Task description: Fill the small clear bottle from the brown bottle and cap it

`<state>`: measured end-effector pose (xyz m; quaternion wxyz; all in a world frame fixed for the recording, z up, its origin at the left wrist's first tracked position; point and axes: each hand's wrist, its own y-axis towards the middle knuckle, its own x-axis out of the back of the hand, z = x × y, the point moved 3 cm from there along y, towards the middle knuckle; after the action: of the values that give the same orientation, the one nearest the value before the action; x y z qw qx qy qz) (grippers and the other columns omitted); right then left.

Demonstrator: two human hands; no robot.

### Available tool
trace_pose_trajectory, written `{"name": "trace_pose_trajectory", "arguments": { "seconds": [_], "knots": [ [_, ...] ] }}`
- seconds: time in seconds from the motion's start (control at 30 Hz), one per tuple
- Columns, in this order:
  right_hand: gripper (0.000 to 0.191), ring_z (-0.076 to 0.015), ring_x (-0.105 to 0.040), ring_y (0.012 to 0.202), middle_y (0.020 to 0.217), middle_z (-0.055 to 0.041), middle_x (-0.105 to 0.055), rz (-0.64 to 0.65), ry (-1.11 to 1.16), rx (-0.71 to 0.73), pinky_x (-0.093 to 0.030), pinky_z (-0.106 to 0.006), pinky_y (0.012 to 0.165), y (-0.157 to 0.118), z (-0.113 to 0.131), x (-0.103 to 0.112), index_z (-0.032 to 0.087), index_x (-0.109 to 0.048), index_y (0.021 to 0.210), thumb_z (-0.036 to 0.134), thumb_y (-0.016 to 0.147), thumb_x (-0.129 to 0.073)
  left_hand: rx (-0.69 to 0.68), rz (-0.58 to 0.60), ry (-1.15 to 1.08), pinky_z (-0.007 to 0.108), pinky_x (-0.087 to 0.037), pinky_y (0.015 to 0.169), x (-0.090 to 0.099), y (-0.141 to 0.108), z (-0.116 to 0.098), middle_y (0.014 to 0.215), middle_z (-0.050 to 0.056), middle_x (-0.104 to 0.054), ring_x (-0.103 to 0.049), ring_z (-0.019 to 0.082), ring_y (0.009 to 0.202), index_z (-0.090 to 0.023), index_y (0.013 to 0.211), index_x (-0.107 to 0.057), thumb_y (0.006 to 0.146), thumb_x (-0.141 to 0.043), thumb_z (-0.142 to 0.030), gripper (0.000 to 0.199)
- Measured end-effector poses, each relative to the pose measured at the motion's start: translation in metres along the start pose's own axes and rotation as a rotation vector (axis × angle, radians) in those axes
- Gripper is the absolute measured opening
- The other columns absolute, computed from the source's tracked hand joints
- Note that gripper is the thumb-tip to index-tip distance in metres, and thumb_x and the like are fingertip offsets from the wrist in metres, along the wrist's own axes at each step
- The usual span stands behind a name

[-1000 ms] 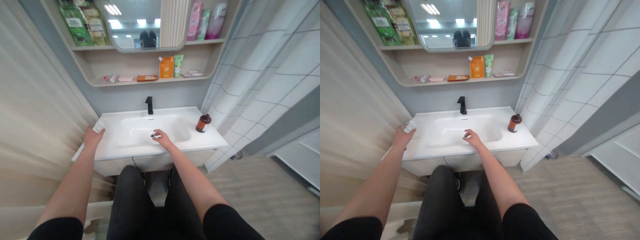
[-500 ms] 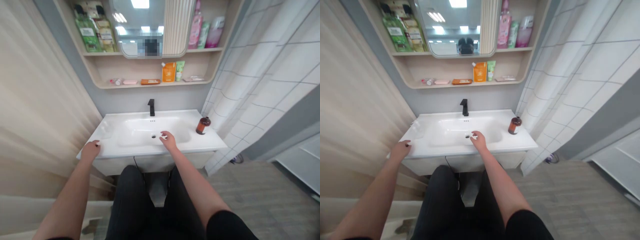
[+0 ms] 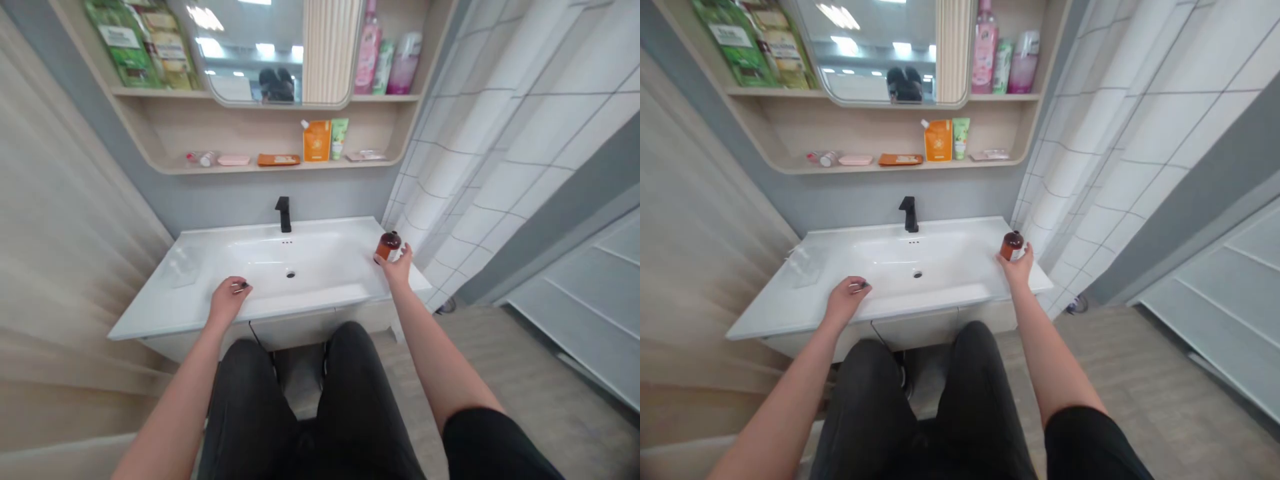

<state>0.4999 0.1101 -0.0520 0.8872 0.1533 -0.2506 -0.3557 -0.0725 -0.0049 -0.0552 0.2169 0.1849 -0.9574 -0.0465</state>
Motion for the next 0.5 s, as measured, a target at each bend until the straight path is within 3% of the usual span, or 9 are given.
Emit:
{"name": "trace_pose_trajectory", "arguments": {
  "seconds": [0.1, 0.17, 0.33, 0.5],
  "knots": [
    [0.120, -0.0371, -0.062, 0.132, 0.151, -0.0252, -0.059, 0.075, 0.039, -0.065, -0.050, -0.051, 0.113, 0.021, -0.006, -0.015, 0.016, -0.040, 0.155, 0.052, 0.054, -0.096, -0.002, 0.086, -0.052, 0.040, -0.061, 0.092, -0.032, 0.009, 0.000, 0.106, 0.009, -0.080, -0.078, 0.027, 0.097, -0.022, 0.109, -0.075, 0.069, -0.084, -0.045, 0.048],
    [0.110, -0.0358, -0.067, 0.121, 0.137, -0.0195, -0.068, 0.092, 0.047, -0.114, -0.053, -0.051, 0.106, 0.027, -0.009, -0.018, 0.020, -0.048, 0.146, 0.052, 0.052, -0.096, -0.041, 0.114, -0.021, 0.042, -0.061, 0.096, -0.042, 0.013, 0.003, 0.105, 0.009, -0.080, -0.078, 0.027, 0.096, -0.023, 0.104, -0.077, 0.067, -0.085, -0.043, 0.043],
    [0.074, -0.0294, -0.066, 0.087, 0.092, -0.0054, -0.070, 0.098, -0.040, -0.169, -0.055, -0.047, 0.085, 0.030, -0.011, -0.010, 0.021, -0.064, 0.109, 0.052, 0.049, -0.095, -0.070, 0.112, 0.028, 0.045, -0.060, 0.102, -0.041, 0.013, 0.007, 0.106, 0.009, -0.082, -0.078, 0.028, 0.097, -0.025, 0.096, -0.078, 0.074, -0.082, -0.047, 0.031],
    [0.070, -0.0227, -0.060, 0.076, 0.088, -0.0028, -0.070, 0.131, 0.018, -0.094, -0.054, -0.040, 0.078, 0.004, 0.008, -0.003, 0.020, -0.068, 0.105, 0.060, 0.052, -0.092, 0.006, 0.115, -0.106, 0.046, -0.060, 0.102, -0.036, 0.007, -0.006, 0.103, 0.010, -0.084, -0.079, 0.030, 0.103, -0.023, 0.097, -0.077, 0.072, -0.087, -0.056, 0.042]
  ]
}}
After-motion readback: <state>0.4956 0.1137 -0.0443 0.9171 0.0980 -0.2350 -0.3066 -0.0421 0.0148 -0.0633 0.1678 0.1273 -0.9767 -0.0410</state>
